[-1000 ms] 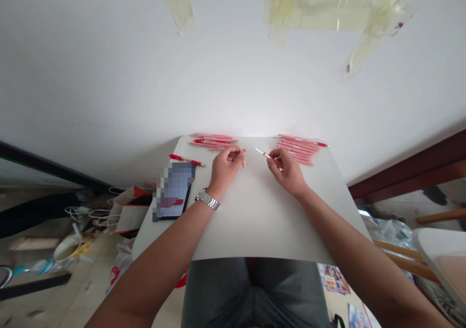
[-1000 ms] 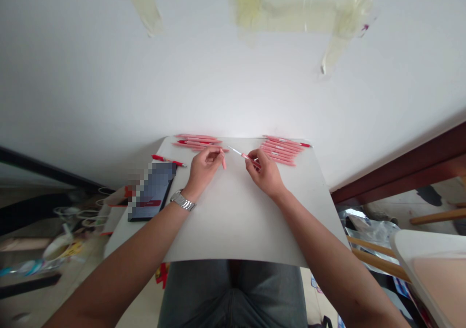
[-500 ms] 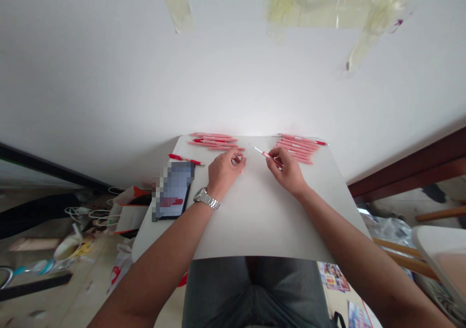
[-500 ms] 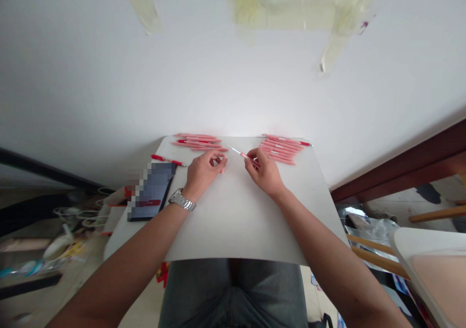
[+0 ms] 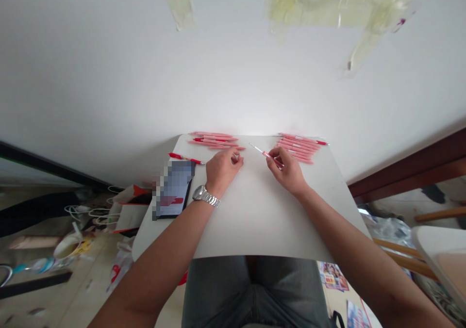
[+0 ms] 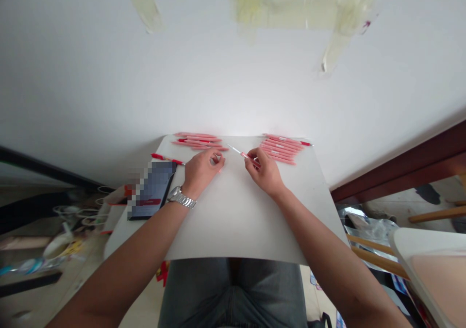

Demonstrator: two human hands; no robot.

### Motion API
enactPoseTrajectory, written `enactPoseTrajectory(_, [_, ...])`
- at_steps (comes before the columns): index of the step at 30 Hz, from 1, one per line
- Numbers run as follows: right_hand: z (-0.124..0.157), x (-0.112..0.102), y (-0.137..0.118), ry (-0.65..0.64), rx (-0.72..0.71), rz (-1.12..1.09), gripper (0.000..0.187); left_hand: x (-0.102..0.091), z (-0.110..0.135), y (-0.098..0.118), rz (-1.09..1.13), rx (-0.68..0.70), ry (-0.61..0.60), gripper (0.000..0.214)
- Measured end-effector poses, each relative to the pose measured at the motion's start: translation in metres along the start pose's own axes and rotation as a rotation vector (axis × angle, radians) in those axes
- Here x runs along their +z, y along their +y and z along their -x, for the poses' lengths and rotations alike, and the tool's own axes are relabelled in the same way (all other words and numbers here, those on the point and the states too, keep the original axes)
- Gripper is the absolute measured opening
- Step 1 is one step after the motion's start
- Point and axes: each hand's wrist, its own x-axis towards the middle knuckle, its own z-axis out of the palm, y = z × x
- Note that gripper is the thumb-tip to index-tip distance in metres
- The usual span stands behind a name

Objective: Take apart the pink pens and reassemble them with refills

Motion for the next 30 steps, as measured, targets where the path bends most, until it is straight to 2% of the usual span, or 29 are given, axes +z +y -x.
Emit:
enactPoseTrajectory(5, [0.0,0.0,0.0,-0.002,0.006,-0.003,0.018,0.0,0.0,0.0,-0.07,-0.021,-0.031,0.01])
enactPoseTrajectory(13, [0.001,0.001,0.001,0.006,-0.005,-0.01,0.018,-0.009,0.002,0.015,-0.29,-0.06,-0.112,0.016])
enactPoseTrajectory(30, [0.0,0.001,0.001,0.004,0.0,-0.005,0.018,-0.007,0.001,0.01,-0.154,0.012,-0.053,0.012])
